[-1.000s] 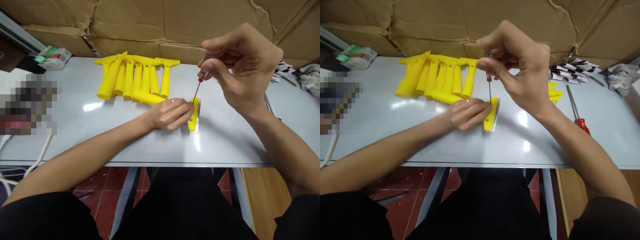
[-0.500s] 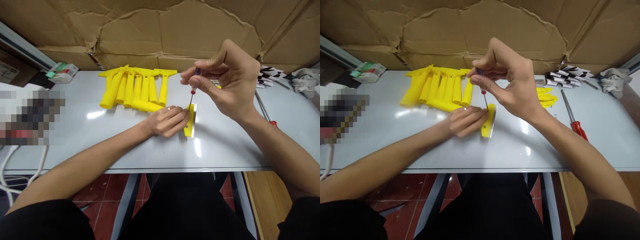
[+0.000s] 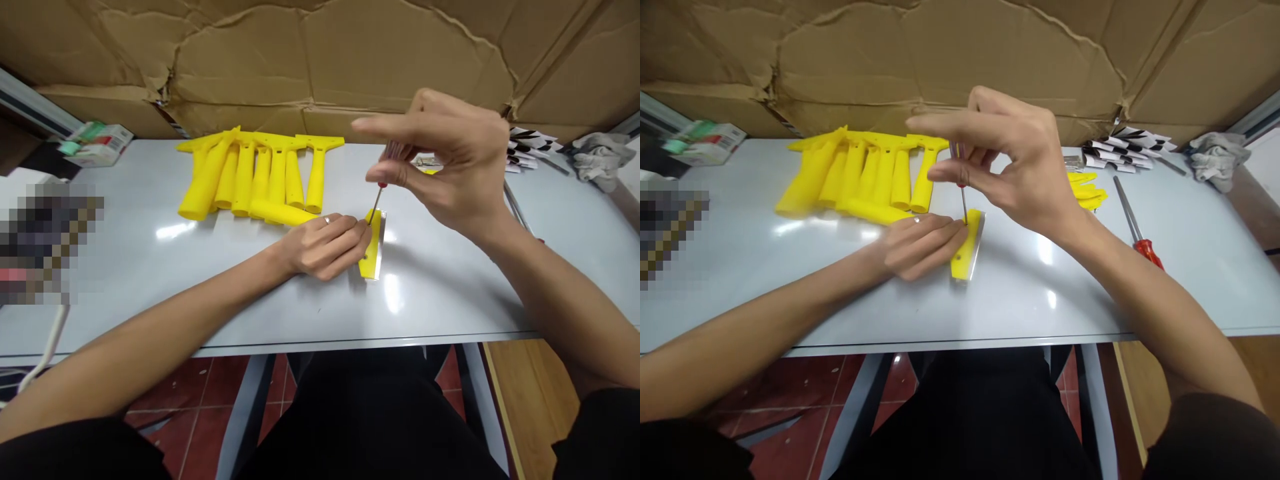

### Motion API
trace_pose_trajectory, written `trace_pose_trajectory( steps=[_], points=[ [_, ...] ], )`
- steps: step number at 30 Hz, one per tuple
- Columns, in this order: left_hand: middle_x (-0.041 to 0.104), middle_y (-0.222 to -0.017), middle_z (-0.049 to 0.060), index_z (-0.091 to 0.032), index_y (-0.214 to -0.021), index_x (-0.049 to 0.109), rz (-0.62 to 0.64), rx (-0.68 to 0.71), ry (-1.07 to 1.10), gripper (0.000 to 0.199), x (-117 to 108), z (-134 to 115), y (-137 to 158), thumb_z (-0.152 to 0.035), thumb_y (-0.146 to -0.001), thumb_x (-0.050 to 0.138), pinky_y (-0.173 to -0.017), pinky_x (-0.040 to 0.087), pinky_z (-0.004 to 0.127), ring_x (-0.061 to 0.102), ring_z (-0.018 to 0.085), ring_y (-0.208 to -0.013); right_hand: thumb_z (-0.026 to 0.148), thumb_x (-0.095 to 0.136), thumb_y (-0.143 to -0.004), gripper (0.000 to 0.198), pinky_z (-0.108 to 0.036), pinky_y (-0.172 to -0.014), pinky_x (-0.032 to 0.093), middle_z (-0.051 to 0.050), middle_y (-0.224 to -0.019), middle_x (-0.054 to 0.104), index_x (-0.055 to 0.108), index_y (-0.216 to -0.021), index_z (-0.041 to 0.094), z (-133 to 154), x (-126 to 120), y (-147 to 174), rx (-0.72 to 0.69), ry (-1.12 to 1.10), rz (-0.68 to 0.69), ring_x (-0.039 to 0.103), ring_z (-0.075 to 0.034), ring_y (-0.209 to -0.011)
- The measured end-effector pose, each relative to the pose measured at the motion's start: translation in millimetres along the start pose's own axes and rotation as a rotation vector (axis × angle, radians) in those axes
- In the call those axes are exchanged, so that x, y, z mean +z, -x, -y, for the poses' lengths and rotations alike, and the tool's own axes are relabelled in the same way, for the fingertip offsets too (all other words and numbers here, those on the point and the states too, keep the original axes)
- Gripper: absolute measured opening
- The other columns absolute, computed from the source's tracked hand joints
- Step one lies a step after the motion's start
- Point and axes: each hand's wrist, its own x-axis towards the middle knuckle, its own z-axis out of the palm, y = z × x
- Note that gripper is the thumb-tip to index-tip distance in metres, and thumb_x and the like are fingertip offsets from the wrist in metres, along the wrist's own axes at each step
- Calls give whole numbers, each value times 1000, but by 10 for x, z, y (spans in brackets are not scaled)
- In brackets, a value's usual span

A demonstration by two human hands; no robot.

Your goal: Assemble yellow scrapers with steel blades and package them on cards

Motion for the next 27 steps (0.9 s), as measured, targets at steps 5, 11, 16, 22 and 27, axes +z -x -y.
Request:
trace_pose_trajectory(
  steps=[5,11,16,22,27],
  points=[
    [76,-86,6,-13,-89,74,-38,39,-77,10,11,12,-49,-9,-93,66,-53,57,25,71,17,-76,34,60,-102,32,-29,-85,67,1,-123,72,70,-133,34,46,-66,-42,-162,-227,130,74,-13,-103],
    [75,-88,5,-15,-87,73,-67,44,-76,11,50,-3,-30,-10,-93,66,-58,59,26,70,16,-78,45,69,-96,38,-33,-86,63,-1,-99,75,72,-132,34,73,-111,-51,-219,92,60,70,-14,-89],
    [75,-93,6,-17,-89,72,-26,53,-101,14,54,-8,16,-12,-96,61,-58,60,27,72,16,-82,41,66,-99,36,-29,-82,64,1,-104,75,70,-134,37,84,-104,-47,-194,-15,107,71,-12,-91],
    [75,-94,8,-14,-92,72,-26,36,-48,12,42,-12,23,-9,-95,61,-59,58,29,72,18,-83,33,66,-99,42,-32,-90,64,0,-121,74,65,-142,36,78,-94,-46,-234,-43,162,72,-13,-101],
    [75,-96,7,-15,-95,70,35,54,1,16,6,3,1,-10,-99,55,-63,58,30,73,18,-87,24,74,-92,29,-30,-77,64,0,-92,76,78,-120,33,126,-27,-21,-163,-237,47,74,-14,-85]
  ],
)
